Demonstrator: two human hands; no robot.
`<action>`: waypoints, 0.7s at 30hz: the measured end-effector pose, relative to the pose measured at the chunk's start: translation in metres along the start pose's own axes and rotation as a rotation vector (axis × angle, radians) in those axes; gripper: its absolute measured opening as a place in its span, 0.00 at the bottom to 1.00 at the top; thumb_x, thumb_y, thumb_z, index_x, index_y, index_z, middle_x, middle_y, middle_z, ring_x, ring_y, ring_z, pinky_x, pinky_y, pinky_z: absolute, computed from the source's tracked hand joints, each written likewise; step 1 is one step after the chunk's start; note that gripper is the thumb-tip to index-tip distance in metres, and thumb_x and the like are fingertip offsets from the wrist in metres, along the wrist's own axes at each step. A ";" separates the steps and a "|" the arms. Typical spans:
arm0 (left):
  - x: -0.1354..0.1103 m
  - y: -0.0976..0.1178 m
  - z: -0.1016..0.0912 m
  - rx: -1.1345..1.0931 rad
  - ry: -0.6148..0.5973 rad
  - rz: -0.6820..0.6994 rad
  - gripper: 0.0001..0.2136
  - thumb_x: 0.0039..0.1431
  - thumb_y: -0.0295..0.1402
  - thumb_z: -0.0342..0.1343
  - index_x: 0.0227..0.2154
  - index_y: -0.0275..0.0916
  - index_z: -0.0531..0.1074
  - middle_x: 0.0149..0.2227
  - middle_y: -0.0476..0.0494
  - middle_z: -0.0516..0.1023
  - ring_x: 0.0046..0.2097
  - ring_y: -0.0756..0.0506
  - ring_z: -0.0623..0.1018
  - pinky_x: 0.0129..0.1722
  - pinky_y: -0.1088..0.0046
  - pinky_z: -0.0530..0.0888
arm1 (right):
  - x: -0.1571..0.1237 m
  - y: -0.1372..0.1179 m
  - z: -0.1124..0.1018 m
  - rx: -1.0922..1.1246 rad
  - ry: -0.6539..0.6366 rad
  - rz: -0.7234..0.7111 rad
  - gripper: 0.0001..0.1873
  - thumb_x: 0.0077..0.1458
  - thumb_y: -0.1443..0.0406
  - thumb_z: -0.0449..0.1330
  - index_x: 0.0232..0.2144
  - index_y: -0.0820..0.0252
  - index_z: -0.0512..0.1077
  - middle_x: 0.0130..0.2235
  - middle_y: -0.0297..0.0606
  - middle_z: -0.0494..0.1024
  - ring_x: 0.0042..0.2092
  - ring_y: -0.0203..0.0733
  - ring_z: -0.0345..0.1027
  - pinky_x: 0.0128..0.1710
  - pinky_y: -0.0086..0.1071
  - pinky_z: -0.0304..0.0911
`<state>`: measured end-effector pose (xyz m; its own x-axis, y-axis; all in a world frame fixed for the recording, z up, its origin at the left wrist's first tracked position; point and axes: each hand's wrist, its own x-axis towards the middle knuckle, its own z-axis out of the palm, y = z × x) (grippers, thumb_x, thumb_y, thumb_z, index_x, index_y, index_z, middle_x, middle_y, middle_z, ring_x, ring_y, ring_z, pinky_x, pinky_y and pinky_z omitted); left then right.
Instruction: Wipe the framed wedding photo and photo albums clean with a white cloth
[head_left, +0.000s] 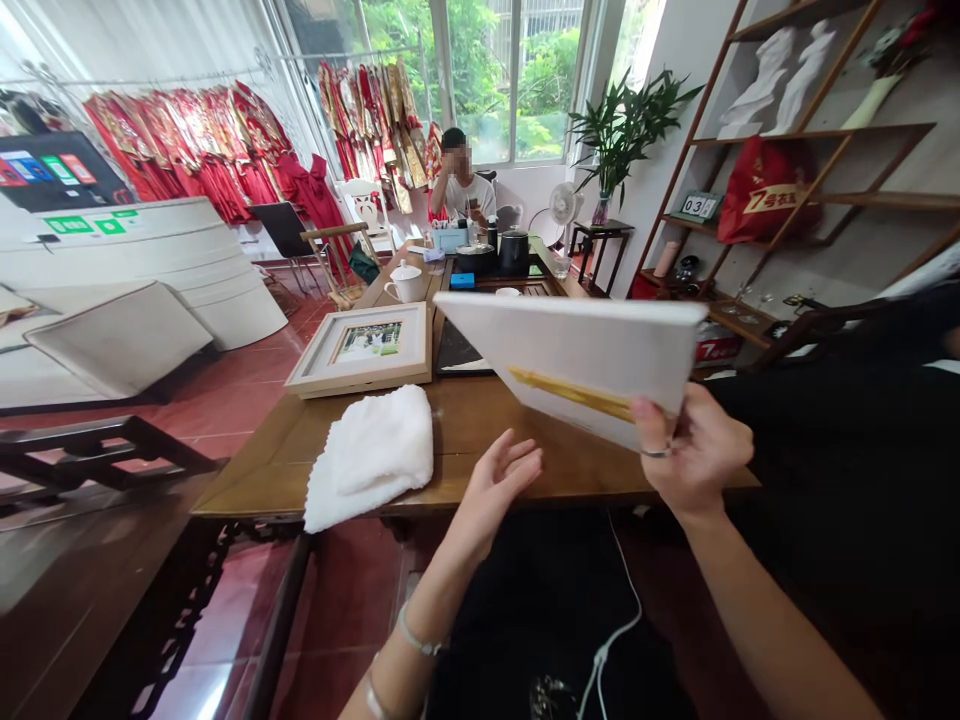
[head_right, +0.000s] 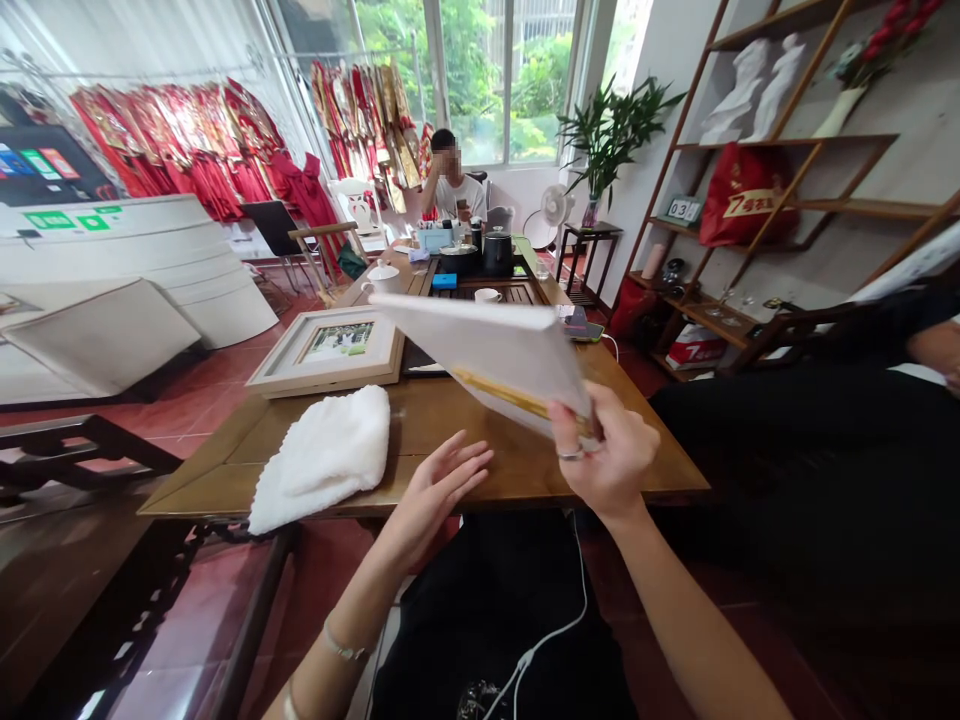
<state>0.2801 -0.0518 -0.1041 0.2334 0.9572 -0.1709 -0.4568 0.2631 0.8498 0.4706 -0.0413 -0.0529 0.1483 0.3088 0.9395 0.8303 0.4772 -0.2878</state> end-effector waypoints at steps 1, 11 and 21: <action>0.007 -0.002 0.009 -0.047 -0.022 -0.016 0.29 0.51 0.31 0.65 0.55 0.36 0.64 0.56 0.32 0.70 0.56 0.40 0.72 0.57 0.62 0.68 | 0.001 -0.002 0.003 0.037 0.064 0.135 0.09 0.53 0.61 0.61 0.28 0.61 0.74 0.20 0.32 0.72 0.24 0.36 0.67 0.24 0.29 0.63; 0.040 -0.024 0.035 -0.133 0.058 0.343 0.24 0.52 0.42 0.63 0.49 0.42 0.63 0.57 0.39 0.70 0.59 0.41 0.69 0.56 0.66 0.69 | -0.025 -0.001 0.039 0.631 0.221 0.811 0.23 0.59 0.52 0.52 0.50 0.61 0.69 0.45 0.47 0.77 0.45 0.51 0.74 0.45 0.48 0.71; 0.042 0.023 -0.023 0.180 0.236 0.236 0.24 0.49 0.46 0.61 0.45 0.35 0.67 0.48 0.35 0.77 0.49 0.38 0.77 0.46 0.64 0.74 | -0.063 0.054 0.000 0.593 -0.055 1.055 0.20 0.49 0.55 0.64 0.42 0.59 0.74 0.42 0.44 0.79 0.41 0.48 0.74 0.33 0.38 0.71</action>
<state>0.2593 -0.0027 -0.1028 -0.0740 0.9959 -0.0521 -0.3110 0.0266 0.9500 0.5058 -0.0346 -0.1273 0.5687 0.8011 0.1866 -0.0621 0.2680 -0.9614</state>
